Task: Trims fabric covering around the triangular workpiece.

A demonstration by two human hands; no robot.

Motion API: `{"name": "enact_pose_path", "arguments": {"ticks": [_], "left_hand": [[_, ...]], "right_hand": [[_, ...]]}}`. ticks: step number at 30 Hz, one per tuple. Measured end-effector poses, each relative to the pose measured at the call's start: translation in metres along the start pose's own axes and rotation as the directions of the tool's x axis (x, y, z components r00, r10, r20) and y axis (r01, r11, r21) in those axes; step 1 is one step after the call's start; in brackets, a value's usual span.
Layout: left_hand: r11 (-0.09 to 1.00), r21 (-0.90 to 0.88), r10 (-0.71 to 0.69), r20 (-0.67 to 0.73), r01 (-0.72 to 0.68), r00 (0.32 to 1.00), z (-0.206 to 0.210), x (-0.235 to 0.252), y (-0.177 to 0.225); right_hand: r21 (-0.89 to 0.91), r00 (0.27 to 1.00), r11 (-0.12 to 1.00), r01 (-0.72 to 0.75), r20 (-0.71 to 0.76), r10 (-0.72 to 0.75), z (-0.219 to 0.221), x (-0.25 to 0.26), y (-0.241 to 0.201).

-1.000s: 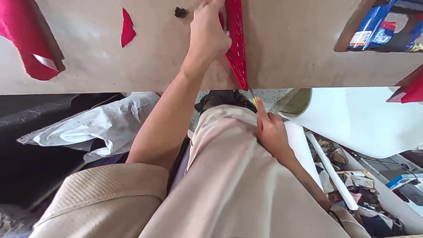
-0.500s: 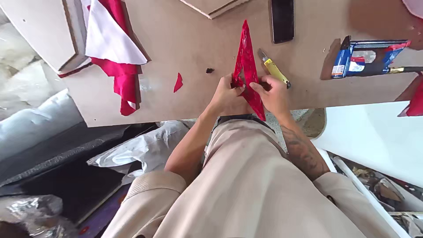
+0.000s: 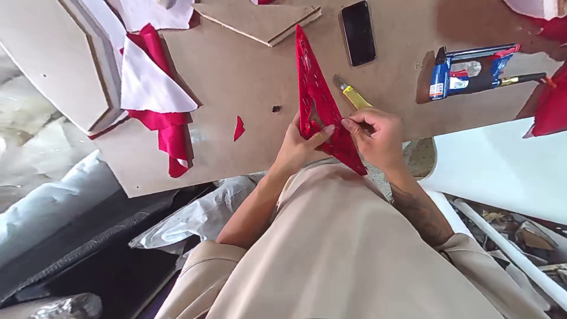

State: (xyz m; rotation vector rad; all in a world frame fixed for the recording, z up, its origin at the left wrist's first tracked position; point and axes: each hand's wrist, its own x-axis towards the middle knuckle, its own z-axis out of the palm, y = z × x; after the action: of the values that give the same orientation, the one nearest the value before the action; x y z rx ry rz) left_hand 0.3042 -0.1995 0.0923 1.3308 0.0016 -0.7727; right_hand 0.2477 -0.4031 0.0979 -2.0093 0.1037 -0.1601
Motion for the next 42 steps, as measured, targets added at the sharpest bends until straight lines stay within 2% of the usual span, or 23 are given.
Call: {"name": "enact_pose_path", "arguments": {"ticks": [4,9,11,13,15,16,21,24,29,31,33,35,36,38,42], "left_hand": [[0.976,0.190,0.111,-0.034,-0.102,0.993,0.011,0.002,0.011],[0.958,0.247,0.145,0.032,-0.149,0.989,0.010,-0.001,0.015],[0.955,0.246,0.159,0.049,-0.166,0.986,0.011,-0.001,0.018],[0.956,0.236,0.165,0.054,-0.173,0.985,0.011,-0.001,0.022],[0.960,0.218,0.169,0.051,-0.176,0.984,0.010,0.001,0.025],[0.960,0.213,0.170,0.060,-0.179,0.984,0.010,0.001,0.026],[0.934,0.279,0.201,0.100,-0.222,0.974,0.014,0.002,0.030],[0.905,0.360,0.212,0.081,-0.227,0.974,0.017,-0.001,0.033],[0.890,0.381,0.244,0.064,-0.250,0.968,0.019,0.000,0.039],[0.895,0.364,0.247,0.071,-0.256,0.966,0.018,-0.001,0.040],[0.912,0.323,0.236,0.090,-0.253,0.968,0.014,0.000,0.041],[0.927,0.280,0.228,0.107,-0.249,0.968,0.010,0.001,0.042],[0.930,0.271,0.224,0.116,-0.248,0.968,0.009,0.001,0.043],[0.932,0.262,0.218,0.147,-0.250,0.965,0.007,0.002,0.045],[0.924,0.286,0.212,0.172,-0.255,0.962,0.006,0.007,0.047]], "right_hand": [[-0.150,0.998,0.987,0.051,0.044,-0.045,-0.006,-0.003,-0.015],[-0.252,0.997,0.965,0.078,0.047,-0.069,-0.012,-0.004,-0.024],[-0.228,0.999,0.973,0.044,-0.002,-0.045,-0.010,-0.005,-0.024],[-0.108,0.999,0.993,-0.039,-0.027,0.036,-0.015,-0.004,-0.025],[0.013,0.997,0.997,-0.074,0.006,0.074,-0.026,0.000,-0.029],[0.016,0.998,0.998,-0.054,0.036,0.053,-0.028,0.002,-0.031],[-0.219,0.991,0.967,0.132,-0.002,-0.136,-0.025,0.007,-0.040],[-0.315,0.983,0.938,0.147,-0.058,-0.174,-0.020,0.006,-0.044],[-0.443,0.965,0.888,0.123,-0.156,-0.212,-0.008,0.004,-0.043],[-0.360,0.972,0.928,0.098,-0.164,-0.166,-0.010,0.005,-0.042],[-0.114,0.994,0.993,0.041,-0.093,-0.052,-0.022,0.008,-0.039],[0.153,0.999,0.987,-0.040,0.025,0.037,-0.037,0.011,-0.035],[0.225,0.996,0.972,-0.065,0.067,0.051,-0.042,0.012,-0.034],[0.271,0.995,0.961,-0.062,0.088,0.040,-0.042,0.013,-0.034],[0.131,0.998,0.989,0.066,-0.021,-0.064,-0.031,0.018,-0.037]]}}
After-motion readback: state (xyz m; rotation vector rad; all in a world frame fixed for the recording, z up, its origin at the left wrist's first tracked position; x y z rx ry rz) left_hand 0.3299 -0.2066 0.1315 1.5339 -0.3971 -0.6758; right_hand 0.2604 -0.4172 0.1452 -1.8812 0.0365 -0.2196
